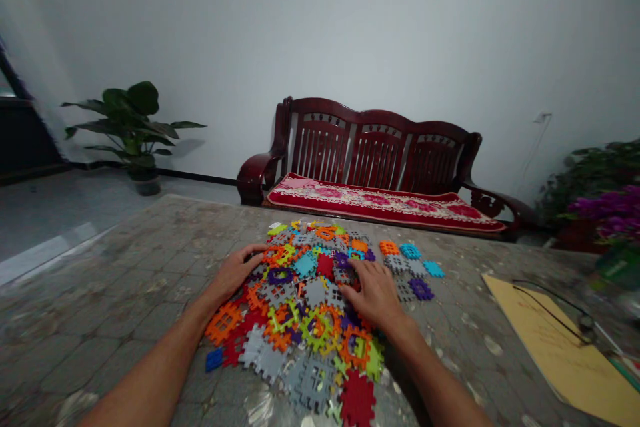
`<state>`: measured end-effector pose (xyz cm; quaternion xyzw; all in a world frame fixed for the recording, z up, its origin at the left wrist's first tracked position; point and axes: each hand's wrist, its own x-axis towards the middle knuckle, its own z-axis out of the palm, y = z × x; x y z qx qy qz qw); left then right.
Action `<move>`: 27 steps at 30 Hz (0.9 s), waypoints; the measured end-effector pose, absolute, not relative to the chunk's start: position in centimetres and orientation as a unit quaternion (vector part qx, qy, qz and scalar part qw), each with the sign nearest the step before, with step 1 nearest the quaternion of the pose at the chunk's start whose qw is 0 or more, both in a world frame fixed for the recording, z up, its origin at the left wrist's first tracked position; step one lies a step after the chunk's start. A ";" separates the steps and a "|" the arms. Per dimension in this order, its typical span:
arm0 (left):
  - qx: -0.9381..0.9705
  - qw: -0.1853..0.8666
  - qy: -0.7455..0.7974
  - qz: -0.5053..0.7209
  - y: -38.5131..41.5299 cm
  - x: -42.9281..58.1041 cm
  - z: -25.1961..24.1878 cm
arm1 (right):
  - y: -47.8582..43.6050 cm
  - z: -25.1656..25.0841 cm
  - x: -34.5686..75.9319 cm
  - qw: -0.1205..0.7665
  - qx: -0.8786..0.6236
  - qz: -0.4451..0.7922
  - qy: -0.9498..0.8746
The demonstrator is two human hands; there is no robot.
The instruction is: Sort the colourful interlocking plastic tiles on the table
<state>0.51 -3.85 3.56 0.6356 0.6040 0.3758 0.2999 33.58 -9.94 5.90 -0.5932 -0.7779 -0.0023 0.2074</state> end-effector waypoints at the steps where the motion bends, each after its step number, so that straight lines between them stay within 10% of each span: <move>1: 0.636 0.301 0.603 0.376 -3.8 0.5 3.6 | -9.9 5.8 33.4 0.205 -0.600 -0.006 -0.773; 27: 0.633 0.306 0.596 0.387 -3.8 0.5 3.5 | -7.9 4.1 34.8 0.424 -0.606 0.093 -0.666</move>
